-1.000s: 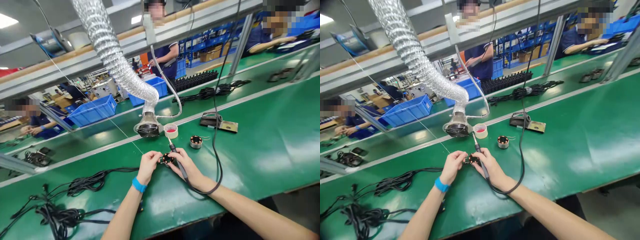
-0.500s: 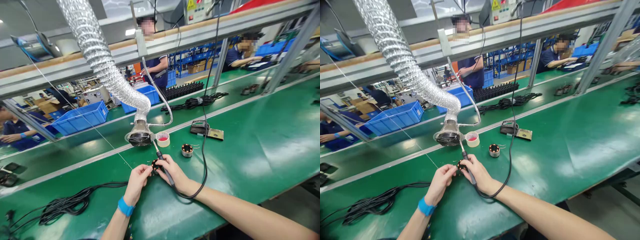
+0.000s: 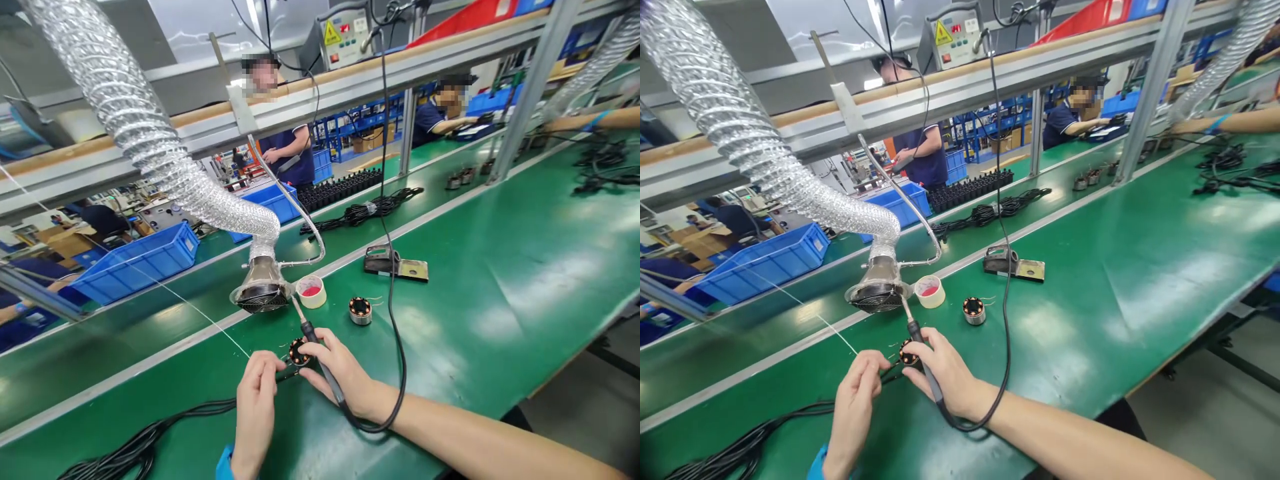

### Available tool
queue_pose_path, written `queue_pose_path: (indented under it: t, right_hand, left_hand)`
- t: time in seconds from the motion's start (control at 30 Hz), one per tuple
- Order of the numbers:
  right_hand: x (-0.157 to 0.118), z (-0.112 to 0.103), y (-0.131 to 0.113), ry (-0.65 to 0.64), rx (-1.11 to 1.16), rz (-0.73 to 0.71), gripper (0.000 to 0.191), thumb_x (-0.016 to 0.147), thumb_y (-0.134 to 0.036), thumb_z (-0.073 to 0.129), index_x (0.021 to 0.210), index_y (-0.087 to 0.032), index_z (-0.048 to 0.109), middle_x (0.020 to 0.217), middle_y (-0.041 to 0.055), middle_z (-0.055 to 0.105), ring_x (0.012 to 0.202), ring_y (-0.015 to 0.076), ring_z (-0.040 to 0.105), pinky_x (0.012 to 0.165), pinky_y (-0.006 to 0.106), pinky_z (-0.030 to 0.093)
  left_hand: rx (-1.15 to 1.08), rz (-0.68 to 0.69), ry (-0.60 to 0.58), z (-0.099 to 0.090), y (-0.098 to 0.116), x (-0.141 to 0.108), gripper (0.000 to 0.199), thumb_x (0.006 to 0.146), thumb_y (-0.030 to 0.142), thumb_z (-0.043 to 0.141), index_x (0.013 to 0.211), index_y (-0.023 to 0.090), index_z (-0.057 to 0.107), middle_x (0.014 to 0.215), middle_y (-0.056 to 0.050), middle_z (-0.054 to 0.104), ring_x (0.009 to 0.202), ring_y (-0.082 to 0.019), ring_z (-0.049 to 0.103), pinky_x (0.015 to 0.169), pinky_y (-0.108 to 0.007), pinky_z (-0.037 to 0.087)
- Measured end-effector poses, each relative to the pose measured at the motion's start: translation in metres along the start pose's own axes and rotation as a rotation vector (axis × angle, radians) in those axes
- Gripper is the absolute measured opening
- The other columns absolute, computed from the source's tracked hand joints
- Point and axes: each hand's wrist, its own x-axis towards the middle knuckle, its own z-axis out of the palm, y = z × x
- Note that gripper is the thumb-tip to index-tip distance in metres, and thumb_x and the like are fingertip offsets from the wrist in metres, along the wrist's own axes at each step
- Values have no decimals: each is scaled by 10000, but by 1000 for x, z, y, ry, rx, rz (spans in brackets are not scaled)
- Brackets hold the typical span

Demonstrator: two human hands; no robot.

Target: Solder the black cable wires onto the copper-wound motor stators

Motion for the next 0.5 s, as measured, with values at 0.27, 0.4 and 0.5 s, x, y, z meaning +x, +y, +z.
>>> queue_pose_path:
  t: [0.27,0.4,0.5]
  right_hand:
    - [-3,-3,-12,9,-72,-135,132,949,-222,545,1064,-214,609,1073,88,549,964,187,554,833,326,528]
    - [-6,-1,-10,-15,-103,-114,117,956,-250,525,1004,-220,627,996,71,538,898,181,527,789,307,515]
    - [-9,2,-6,-2,-132,-117,140,962,-311,516,963,-225,627,954,52,531,860,171,504,775,293,497]
  left_hand:
    - [222,300,-151,17,1,-21,265,968,278,466,787,213,648,712,-40,594,632,-158,573,618,-245,441]
    - [178,259,-109,20,-1,-25,257,945,309,495,801,243,697,704,-56,633,623,-182,610,626,-262,479]
    - [215,269,-51,19,-6,-24,188,892,298,566,818,261,735,742,-63,697,639,-197,657,626,-262,515]
